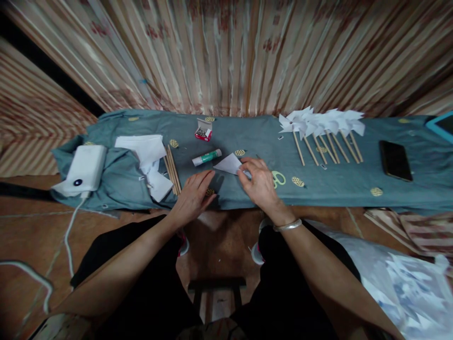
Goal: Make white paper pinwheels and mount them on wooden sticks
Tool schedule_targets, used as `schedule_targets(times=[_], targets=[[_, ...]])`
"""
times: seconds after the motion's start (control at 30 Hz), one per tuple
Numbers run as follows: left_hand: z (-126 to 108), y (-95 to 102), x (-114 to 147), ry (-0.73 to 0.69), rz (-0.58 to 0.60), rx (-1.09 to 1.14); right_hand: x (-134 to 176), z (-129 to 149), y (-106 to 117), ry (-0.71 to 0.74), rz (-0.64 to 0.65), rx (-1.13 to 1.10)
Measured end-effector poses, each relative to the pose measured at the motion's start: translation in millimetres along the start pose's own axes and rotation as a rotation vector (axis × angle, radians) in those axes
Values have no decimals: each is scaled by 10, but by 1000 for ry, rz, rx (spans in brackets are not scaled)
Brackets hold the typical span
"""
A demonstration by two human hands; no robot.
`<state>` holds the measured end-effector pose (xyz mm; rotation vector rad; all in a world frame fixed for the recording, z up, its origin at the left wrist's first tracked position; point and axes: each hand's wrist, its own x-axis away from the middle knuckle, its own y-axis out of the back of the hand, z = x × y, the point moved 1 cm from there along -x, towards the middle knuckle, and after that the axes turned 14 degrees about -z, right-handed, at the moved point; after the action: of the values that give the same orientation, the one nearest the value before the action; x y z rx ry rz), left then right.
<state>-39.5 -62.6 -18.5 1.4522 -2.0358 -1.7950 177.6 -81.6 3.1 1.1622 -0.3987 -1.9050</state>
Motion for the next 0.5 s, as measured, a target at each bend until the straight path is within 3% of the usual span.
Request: schedule_targets(times=[0.17,0.5], targets=[[-65,-57,-71,-54,-75,46,126,71,12,155,88,1],[-136,-137,-110,-177,-110,65,252,100,-9,272,288,-10]])
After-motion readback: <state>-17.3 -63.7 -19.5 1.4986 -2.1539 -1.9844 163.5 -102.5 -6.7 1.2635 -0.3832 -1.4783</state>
